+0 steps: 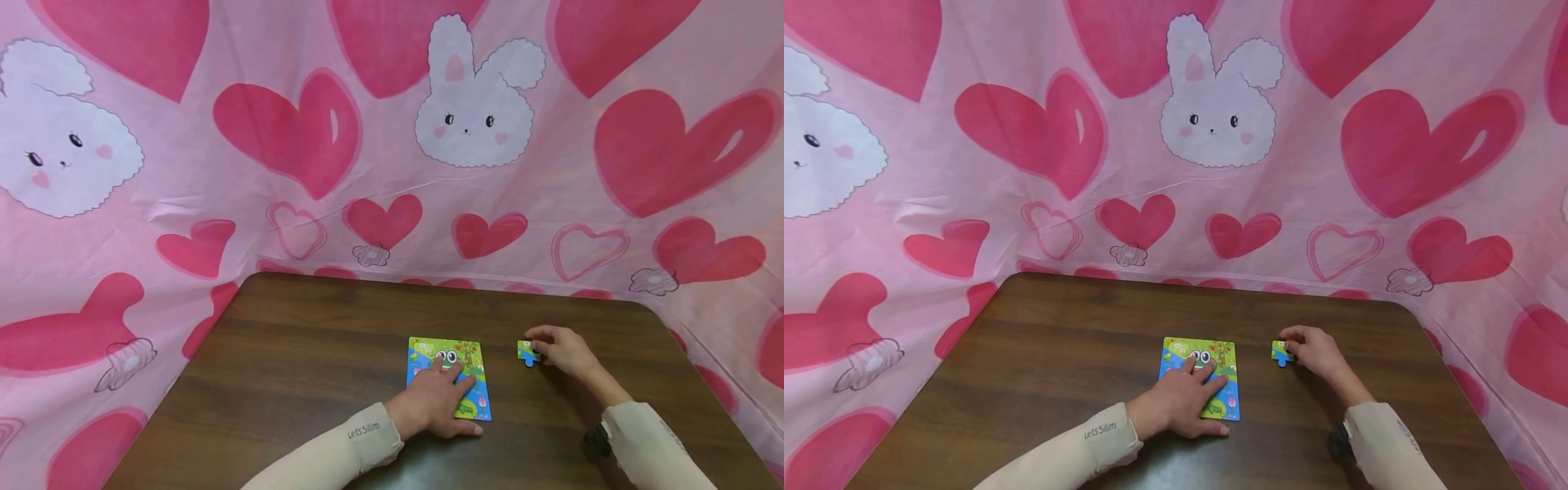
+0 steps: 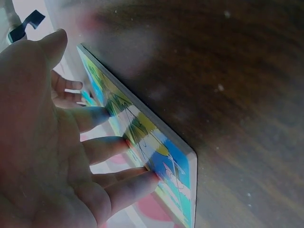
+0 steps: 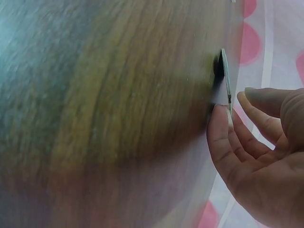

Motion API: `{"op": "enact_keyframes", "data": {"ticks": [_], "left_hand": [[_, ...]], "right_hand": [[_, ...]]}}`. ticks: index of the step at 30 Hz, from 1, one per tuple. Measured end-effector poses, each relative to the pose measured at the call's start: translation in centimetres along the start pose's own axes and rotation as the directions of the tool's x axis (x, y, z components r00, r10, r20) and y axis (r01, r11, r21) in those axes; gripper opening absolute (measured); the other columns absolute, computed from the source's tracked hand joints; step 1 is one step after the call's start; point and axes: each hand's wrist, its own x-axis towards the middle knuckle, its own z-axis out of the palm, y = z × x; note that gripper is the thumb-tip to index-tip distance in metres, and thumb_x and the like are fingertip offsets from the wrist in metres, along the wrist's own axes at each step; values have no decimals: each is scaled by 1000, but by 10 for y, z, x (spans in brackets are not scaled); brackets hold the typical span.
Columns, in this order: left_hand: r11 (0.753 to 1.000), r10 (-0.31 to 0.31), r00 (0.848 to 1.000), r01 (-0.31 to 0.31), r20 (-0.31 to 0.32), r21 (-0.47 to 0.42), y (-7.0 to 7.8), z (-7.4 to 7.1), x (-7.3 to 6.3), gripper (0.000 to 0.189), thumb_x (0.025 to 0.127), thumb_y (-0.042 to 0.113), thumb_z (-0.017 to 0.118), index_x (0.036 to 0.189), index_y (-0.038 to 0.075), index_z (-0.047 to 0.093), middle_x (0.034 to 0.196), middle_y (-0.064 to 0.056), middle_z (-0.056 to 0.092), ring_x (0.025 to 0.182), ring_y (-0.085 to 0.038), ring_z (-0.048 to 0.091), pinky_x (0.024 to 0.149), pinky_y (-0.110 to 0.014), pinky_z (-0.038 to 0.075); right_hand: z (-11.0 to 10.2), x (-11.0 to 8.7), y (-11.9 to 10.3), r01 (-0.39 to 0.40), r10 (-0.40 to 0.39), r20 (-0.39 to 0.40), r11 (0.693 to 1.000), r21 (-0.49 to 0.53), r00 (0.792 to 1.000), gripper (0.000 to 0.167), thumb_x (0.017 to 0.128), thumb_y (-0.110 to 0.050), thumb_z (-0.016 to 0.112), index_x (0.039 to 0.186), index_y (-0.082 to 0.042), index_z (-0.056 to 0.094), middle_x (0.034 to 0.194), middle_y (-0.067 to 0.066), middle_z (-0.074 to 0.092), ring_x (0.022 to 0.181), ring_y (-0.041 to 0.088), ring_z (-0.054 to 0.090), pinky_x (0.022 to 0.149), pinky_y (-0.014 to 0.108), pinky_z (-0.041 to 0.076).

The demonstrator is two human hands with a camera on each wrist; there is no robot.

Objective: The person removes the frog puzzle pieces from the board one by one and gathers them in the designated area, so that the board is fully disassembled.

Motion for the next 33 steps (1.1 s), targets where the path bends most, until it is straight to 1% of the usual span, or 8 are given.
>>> {"op": "enact_keyframes", "data": {"ticks": [8, 13, 15, 20, 25, 29, 33], "left_hand": [[1000, 6, 1000, -6, -2, 0, -1, 0, 0, 84, 86, 83, 46, 157, 39, 33, 165, 4, 33, 151, -34, 34, 110, -42, 45], [1000, 12, 1000, -12, -4, 12, -1, 0, 0, 84, 87, 83, 45, 157, 39, 33, 165, 4, 33, 150, -35, 35, 110, -41, 46], [1000, 12, 1000, -12, -2, 12, -1, 0, 0, 84, 87, 83, 45, 157, 39, 33, 165, 4, 33, 151, -35, 35, 110, -40, 46], [1000, 8, 1000, -8, -3, 0, -1, 0, 0, 85, 86, 84, 46, 157, 39, 34, 165, 4, 33, 151, -35, 35, 110, -42, 45], [1000, 7, 1000, -7, -15, -16, 1, 0, 0, 87, 85, 84, 48, 156, 37, 36, 164, 1, 34, 150, -37, 36, 110, -43, 45], [1000, 12, 1000, -12, -19, -23, 1, 1, 1, 88, 85, 84, 48, 157, 35, 36, 164, -1, 35, 149, -37, 36, 113, -43, 43], [999, 20, 999, -21, -36, -28, 1, 2, 1, 88, 85, 83, 49, 156, 33, 38, 163, -2, 36, 148, -37, 37, 115, -43, 41]], "right_hand": [[-3, -2, 0, 5, -5, -19, 999, -40, 1000, 30, 102, -17, 59, 127, -1, 65, 119, 24, 68, 85, 20, 66, 73, 35, 59], [-4, -3, 0, 17, -18, -41, 999, -35, 999, 35, 104, -18, 58, 133, 0, 60, 122, 27, 67, 88, 23, 70, 69, 31, 58], [-4, -3, 1, 18, -19, -44, 1000, -25, 999, 36, 104, -19, 57, 134, 0, 59, 123, 28, 66, 92, 24, 70, 70, 31, 58], [-7, -4, 5, 16, -16, -55, 1000, -10, 998, 36, 105, -20, 55, 135, 1, 58, 124, 30, 65, 89, 25, 71, 71, 33, 59], [-9, -4, 5, 8, -9, -58, 1000, -15, 998, 36, 105, -21, 55, 133, 1, 60, 121, 29, 66, 85, 23, 72, 73, 37, 59], [-9, -1, 2, -7, 8, -56, 1000, 9, 998, 36, 106, -22, 54, 132, 2, 60, 123, 30, 66, 89, 26, 73, 77, 40, 60], [-8, 2, -2, -37, 40, -46, 996, 76, 998, 38, 107, -23, 53, 134, 2, 60, 127, 29, 65, 96, 27, 73, 82, 39, 60]]}}
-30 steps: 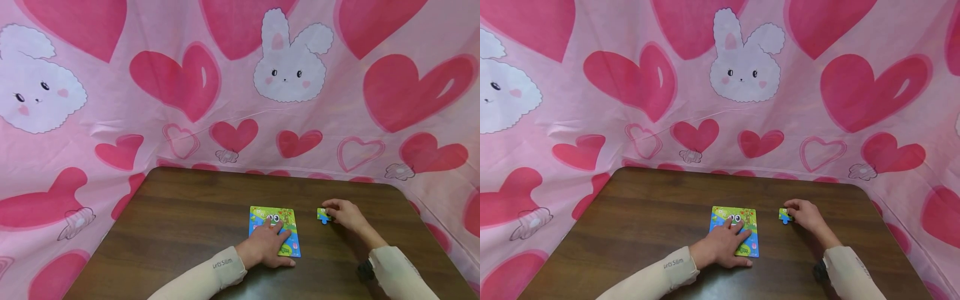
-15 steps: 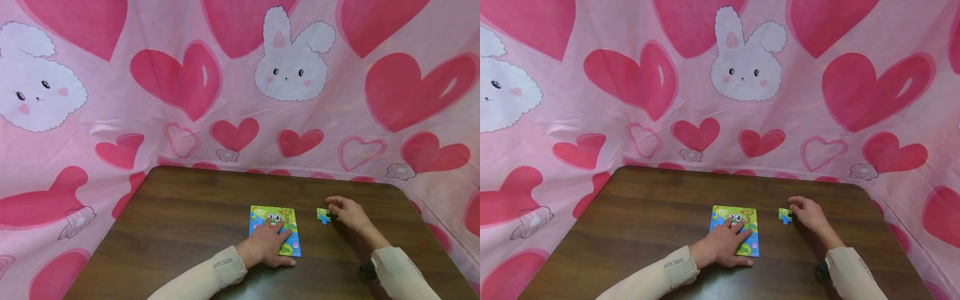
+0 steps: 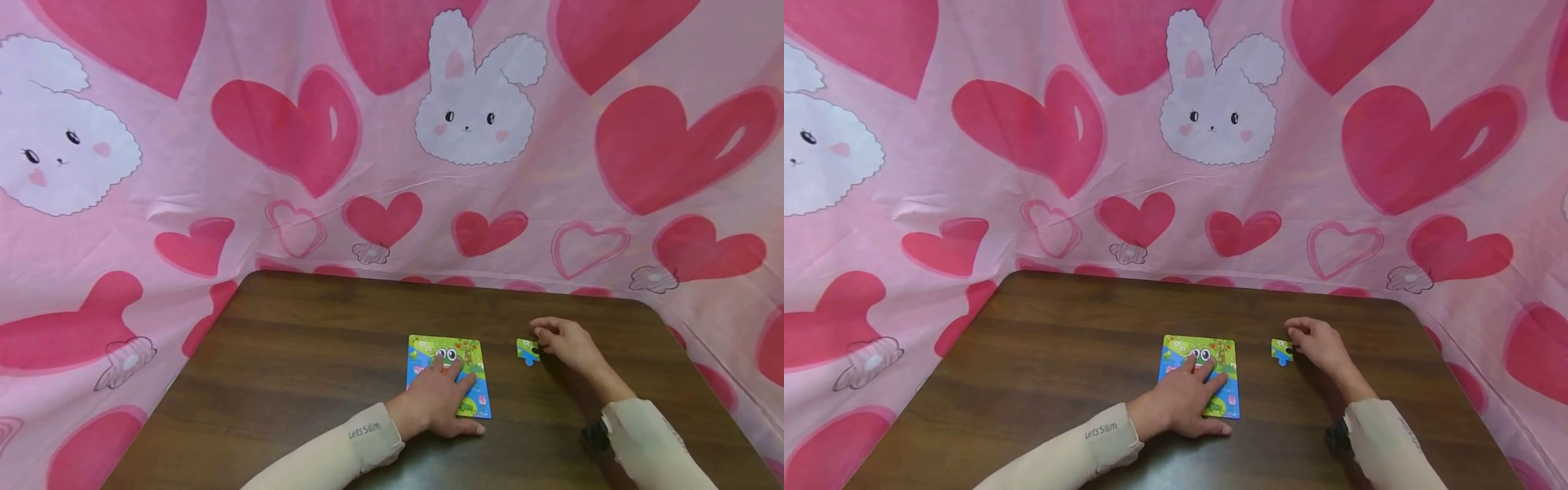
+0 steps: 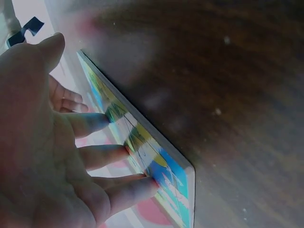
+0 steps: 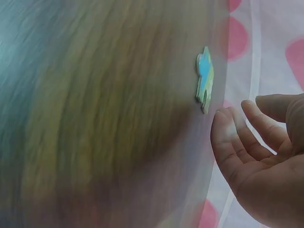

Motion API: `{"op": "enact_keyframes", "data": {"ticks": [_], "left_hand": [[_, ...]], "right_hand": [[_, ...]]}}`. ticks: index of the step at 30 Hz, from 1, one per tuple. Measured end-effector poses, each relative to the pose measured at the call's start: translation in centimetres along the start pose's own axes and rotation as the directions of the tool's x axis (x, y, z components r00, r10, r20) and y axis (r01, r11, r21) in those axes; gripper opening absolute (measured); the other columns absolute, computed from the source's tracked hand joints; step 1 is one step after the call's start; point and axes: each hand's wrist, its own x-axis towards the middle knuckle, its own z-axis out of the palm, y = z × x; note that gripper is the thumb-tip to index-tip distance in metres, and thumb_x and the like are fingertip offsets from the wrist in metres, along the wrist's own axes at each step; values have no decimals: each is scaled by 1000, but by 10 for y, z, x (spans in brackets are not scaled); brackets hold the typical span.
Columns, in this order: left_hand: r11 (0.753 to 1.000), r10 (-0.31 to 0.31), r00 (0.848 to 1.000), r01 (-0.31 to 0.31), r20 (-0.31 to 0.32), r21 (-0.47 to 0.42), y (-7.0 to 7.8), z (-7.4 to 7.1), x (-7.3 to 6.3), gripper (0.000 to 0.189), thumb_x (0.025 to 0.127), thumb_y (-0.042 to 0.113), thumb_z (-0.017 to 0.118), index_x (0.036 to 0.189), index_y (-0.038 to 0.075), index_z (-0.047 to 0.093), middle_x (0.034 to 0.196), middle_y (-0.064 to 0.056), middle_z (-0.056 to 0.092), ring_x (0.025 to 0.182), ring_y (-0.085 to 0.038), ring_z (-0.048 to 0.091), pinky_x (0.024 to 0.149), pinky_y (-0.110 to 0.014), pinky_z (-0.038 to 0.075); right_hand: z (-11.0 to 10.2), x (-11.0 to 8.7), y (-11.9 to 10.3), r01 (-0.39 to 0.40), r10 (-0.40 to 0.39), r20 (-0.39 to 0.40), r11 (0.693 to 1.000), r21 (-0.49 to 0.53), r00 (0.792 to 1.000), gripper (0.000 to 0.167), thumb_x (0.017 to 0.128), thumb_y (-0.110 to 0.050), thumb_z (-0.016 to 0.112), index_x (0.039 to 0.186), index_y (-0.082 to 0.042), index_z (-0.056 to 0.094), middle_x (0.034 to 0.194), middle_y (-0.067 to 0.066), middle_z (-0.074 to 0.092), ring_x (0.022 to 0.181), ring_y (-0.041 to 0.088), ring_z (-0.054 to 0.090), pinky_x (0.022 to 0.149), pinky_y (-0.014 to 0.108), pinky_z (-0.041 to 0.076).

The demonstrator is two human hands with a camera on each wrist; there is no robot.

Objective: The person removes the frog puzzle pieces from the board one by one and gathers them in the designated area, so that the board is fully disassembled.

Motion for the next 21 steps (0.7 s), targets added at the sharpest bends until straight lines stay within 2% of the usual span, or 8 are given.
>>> {"op": "enact_keyframes", "data": {"ticks": [5, 10, 15, 21], "left_hand": [[1000, -8, 999, 8, -40, -9, 2, 1, -1, 86, 84, 82, 53, 153, 32, 42, 157, -2, 41, 146, -35, 40, 114, -42, 42], [1000, -19, 999, 18, -45, -17, 4, 0, -1, 86, 83, 83, 53, 151, 31, 45, 154, -2, 44, 143, -32, 42, 111, -42, 44], [1000, -24, 999, 24, -41, -11, 4, 0, 0, 87, 82, 84, 53, 151, 30, 45, 151, -2, 45, 141, -29, 43, 110, -43, 45], [1000, -19, 999, 19, -29, -5, 4, 0, 2, 89, 83, 85, 50, 152, 29, 44, 151, -3, 45, 140, -26, 43, 110, -45, 45]], "right_hand": [[5, 4, -6, -11, 8, 19, 989, 150, 1000, 45, 108, -26, 50, 137, 7, 57, 127, 29, 65, 102, 25, 73, 85, 33, 60], [11, 8, -13, -6, -9, 49, 958, 288, 999, 50, 109, -29, 48, 138, 11, 53, 126, 30, 63, 104, 22, 72, 86, 31, 59], [19, 14, -23, -26, 2, 66, 934, 357, 998, 52, 108, -30, 48, 139, 12, 52, 120, 25, 66, 98, 16, 71, 85, 28, 59], [32, 21, -34, -28, -8, 89, 921, 389, 996, 50, 108, -30, 49, 139, 10, 52, 117, 21, 67, 96, 15, 70, 84, 25, 59]]}}
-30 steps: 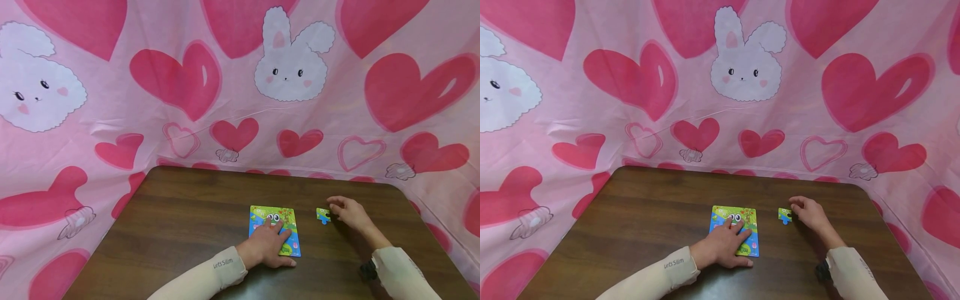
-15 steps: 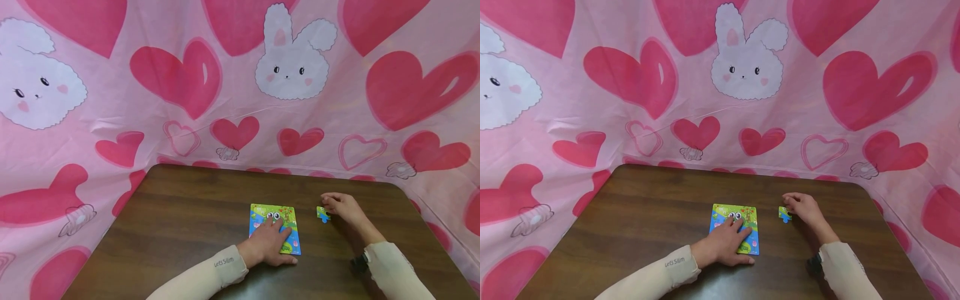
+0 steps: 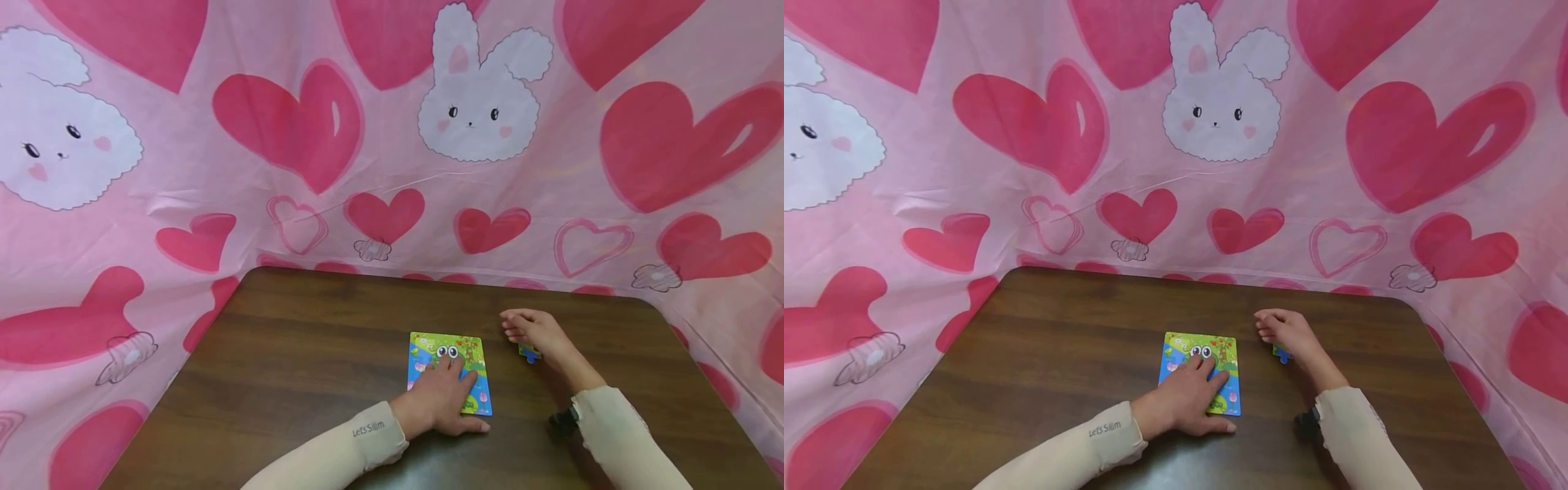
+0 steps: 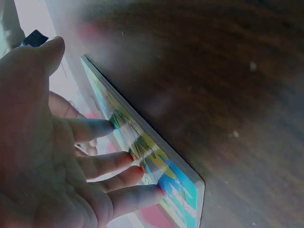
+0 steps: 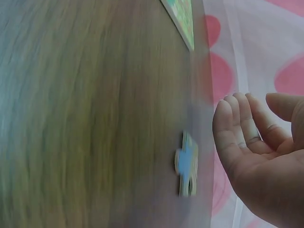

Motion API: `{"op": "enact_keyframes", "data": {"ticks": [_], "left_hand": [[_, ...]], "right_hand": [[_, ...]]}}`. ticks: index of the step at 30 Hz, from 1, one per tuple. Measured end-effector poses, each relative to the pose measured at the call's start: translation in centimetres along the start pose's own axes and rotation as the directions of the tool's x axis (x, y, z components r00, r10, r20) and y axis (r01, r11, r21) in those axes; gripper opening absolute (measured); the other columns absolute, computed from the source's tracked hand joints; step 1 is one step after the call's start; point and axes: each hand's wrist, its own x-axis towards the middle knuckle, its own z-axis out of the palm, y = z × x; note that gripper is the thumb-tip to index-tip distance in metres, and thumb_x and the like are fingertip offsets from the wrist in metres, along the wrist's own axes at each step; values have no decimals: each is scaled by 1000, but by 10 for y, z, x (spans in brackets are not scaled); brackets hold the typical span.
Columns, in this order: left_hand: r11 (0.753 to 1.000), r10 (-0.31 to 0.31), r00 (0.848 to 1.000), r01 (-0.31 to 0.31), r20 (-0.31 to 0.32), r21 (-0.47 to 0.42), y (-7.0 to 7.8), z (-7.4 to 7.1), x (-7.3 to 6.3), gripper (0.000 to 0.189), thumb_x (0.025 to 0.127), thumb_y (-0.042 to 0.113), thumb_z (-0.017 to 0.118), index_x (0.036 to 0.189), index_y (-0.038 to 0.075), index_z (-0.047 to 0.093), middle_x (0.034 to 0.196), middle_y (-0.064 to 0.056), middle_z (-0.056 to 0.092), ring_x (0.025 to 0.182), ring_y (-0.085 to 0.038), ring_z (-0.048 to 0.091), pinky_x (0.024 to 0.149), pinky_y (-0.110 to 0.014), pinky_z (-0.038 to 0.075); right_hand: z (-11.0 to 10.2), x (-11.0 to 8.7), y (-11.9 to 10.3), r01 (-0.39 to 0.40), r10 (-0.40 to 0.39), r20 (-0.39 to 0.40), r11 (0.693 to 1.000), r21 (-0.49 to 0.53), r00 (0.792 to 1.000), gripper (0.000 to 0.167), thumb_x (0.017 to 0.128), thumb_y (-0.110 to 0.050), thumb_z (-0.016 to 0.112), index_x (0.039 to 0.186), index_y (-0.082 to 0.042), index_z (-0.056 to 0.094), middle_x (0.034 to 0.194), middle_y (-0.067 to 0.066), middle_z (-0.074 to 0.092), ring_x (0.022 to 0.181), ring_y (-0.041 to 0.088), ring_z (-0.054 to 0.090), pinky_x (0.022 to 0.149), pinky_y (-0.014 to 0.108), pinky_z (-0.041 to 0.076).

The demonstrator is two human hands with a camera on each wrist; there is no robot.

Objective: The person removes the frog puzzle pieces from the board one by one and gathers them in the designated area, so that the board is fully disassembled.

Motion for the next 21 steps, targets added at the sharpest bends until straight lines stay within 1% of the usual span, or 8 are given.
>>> {"op": "enact_keyframes", "data": {"ticks": [3, 6, 9, 15, 18, 21], "left_hand": [[1000, 4, 1000, -4, 6, 2, 0, 0, 0, 89, 83, 85, 49, 152, 29, 43, 153, -3, 44, 140, -25, 43, 110, -45, 44], [1000, 8, 1000, -8, -1, 11, 1, 0, 0, 89, 84, 85, 50, 152, 28, 44, 153, -4, 44, 140, -26, 43, 110, -45, 45], [1000, 8, 1000, -8, -5, 14, 2, 0, -1, 90, 83, 85, 50, 152, 27, 44, 154, -5, 43, 141, -26, 43, 110, -46, 45], [1000, 9, 1000, -9, 6, 11, 2, 1, -1, 91, 83, 85, 50, 154, 27, 42, 156, -6, 41, 141, -27, 42, 110, -49, 44], [1000, 9, 1000, -9, 25, 29, 3, 1, -2, 93, 83, 86, 47, 155, 28, 41, 159, -7, 39, 142, -28, 42, 111, -50, 44], [999, 4, 998, -7, 57, 43, 5, -1, -3, 94, 83, 87, 44, 157, 29, 38, 162, -7, 35, 145, -27, 39, 112, -50, 43]], "right_hand": [[9, 3, -2, -8, 7, 19, 1000, 30, 1000, 49, 108, -30, 50, 138, 9, 53, 114, 17, 69, 95, 13, 70, 83, 25, 59], [18, 6, -5, -8, 6, 37, 999, 45, 999, 48, 108, -28, 50, 138, 9, 54, 112, 15, 69, 93, 13, 70, 83, 26, 59], [27, 9, -7, 2, -5, 58, 999, 46, 998, 46, 108, -27, 50, 137, 9, 54, 113, 16, 69, 94, 14, 69, 83, 27, 59], [44, 13, -13, 24, -29, 103, 998, 54, 994, 44, 108, -23, 51, 135, 10, 55, 113, 19, 68, 97, 19, 71, 86, 32, 60], [52, 16, -15, 27, -35, 119, 998, 63, 992, 43, 107, -23, 51, 134, 10, 56, 113, 20, 68, 96, 19, 71, 86, 33, 60], [58, 19, -16, 33, -43, 138, 997, 73, 989, 44, 107, -23, 51, 135, 11, 55, 114, 21, 68, 96, 18, 71, 86, 33, 60]]}}
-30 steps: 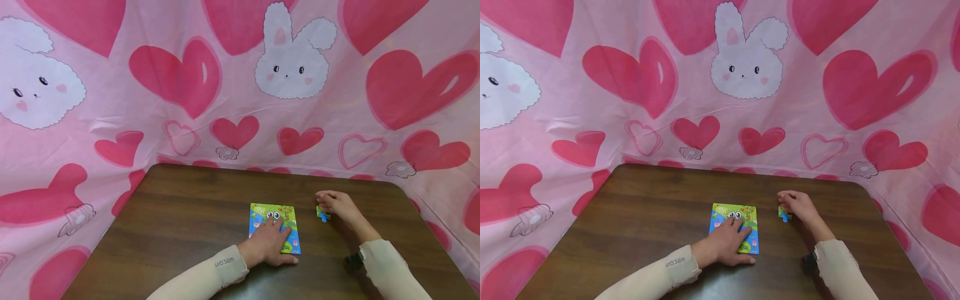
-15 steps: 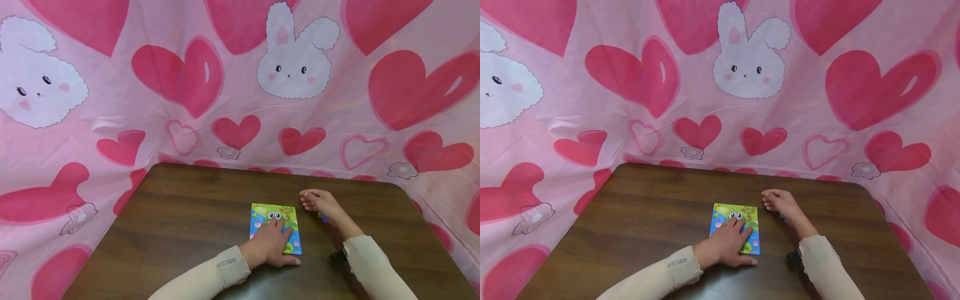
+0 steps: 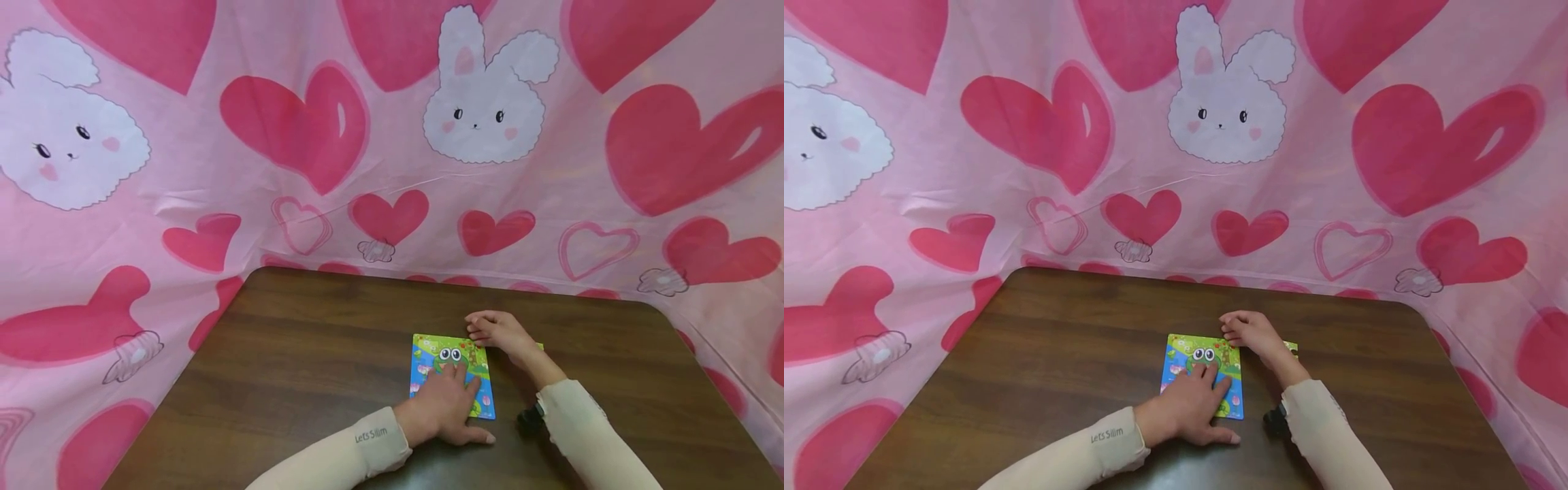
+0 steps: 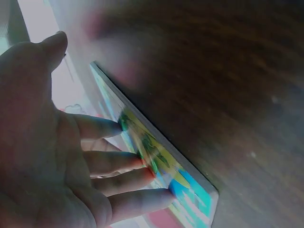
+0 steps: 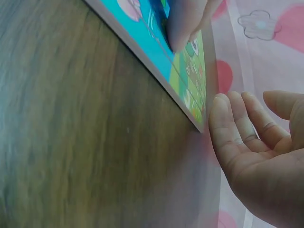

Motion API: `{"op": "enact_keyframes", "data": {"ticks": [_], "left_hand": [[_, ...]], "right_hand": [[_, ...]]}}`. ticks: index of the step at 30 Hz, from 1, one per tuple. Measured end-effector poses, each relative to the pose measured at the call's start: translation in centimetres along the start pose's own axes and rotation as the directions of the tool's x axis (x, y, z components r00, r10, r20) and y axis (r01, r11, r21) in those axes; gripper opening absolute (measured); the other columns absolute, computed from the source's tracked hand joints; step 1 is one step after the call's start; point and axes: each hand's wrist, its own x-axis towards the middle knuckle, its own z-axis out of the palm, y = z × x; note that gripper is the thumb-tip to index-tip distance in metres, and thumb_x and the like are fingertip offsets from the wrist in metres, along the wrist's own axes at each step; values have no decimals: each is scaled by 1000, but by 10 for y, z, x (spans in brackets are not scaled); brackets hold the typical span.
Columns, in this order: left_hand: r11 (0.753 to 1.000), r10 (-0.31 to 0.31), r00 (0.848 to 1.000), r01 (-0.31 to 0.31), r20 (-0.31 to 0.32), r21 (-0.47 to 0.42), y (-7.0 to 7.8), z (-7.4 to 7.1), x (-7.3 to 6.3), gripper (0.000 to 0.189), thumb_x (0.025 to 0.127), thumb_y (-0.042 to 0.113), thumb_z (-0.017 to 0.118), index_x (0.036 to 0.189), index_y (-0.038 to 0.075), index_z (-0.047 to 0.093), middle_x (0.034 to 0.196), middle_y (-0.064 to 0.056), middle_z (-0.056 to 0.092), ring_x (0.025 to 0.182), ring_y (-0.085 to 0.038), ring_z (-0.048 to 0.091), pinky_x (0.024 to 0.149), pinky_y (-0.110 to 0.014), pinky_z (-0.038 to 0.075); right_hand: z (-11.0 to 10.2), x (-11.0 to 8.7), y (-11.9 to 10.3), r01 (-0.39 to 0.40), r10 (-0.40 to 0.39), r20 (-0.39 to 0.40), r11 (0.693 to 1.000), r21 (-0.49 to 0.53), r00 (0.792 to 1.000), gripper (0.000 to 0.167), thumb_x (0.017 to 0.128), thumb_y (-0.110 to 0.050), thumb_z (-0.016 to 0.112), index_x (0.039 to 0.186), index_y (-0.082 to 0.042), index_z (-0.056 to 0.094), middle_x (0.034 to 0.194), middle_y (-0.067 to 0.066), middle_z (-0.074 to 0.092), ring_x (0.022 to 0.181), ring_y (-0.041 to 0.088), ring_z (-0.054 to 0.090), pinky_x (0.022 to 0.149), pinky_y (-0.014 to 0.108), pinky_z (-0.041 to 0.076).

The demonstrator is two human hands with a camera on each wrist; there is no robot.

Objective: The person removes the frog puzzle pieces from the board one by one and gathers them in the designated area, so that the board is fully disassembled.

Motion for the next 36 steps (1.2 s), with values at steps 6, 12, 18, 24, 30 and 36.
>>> {"op": "enact_keyframes", "data": {"ticks": [6, 12, 18, 24, 30, 36], "left_hand": [[1000, -4, 1000, 4, 29, -5, 2, -1, -3, 95, 84, 87, 44, 158, 29, 35, 165, -7, 32, 148, -26, 36, 112, -51, 43], [1000, 7, 999, -6, 34, -27, 0, -2, -5, 93, 85, 86, 44, 158, 29, 34, 164, -7, 32, 148, -26, 36, 112, -52, 43], [1000, 6, 999, -5, 38, -16, 0, -2, -5, 94, 85, 87, 44, 159, 29, 34, 165, -7, 32, 148, -25, 36, 111, -51, 43], [1000, 7, 999, -7, 51, -8, 1, -2, -4, 97, 84, 88, 42, 160, 29, 31, 166, -8, 28, 150, -27, 33, 112, -52, 42], [1000, 13, 998, -13, 60, 0, 1, 1, -3, 99, 83, 89, 42, 161, 29, 29, 167, -8, 27, 150, -28, 32, 113, -53, 41], [1000, 10, 997, -10, 75, 0, 0, 2, -1, 99, 83, 89, 40, 161, 30, 27, 168, -7, 24, 152, -27, 29, 114, -53, 40]], "right_hand": [[9, 3, -2, -20, 20, 3, 1000, 8, 1000, 42, 107, -22, 52, 135, 10, 57, 114, 19, 69, 94, 17, 71, 86, 33, 60], [17, 5, -3, -33, 33, 12, 999, -4, 999, 41, 107, -21, 52, 135, 8, 57, 118, 24, 68, 97, 21, 71, 89, 37, 59], [22, 9, -4, -21, 21, 14, 999, -33, 1000, 41, 107, -22, 53, 134, 7, 58, 120, 25, 68, 99, 22, 71, 90, 38, 59], [25, 12, -7, -11, 11, 3, 998, -61, 1000, 38, 106, -22, 54, 132, 5, 61, 119, 23, 68, 101, 24, 70, 91, 39, 59], [29, 13, -8, 5, -4, 14, 997, -74, 1000, 38, 107, -19, 52, 133, 7, 60, 122, 26, 67, 104, 26, 70, 93, 41, 58], [34, 12, -11, 34, -32, 26, 995, -97, 999, 37, 107, -18, 52, 132, 7, 60, 120, 26, 68, 104, 28, 71, 93, 43, 57]]}}
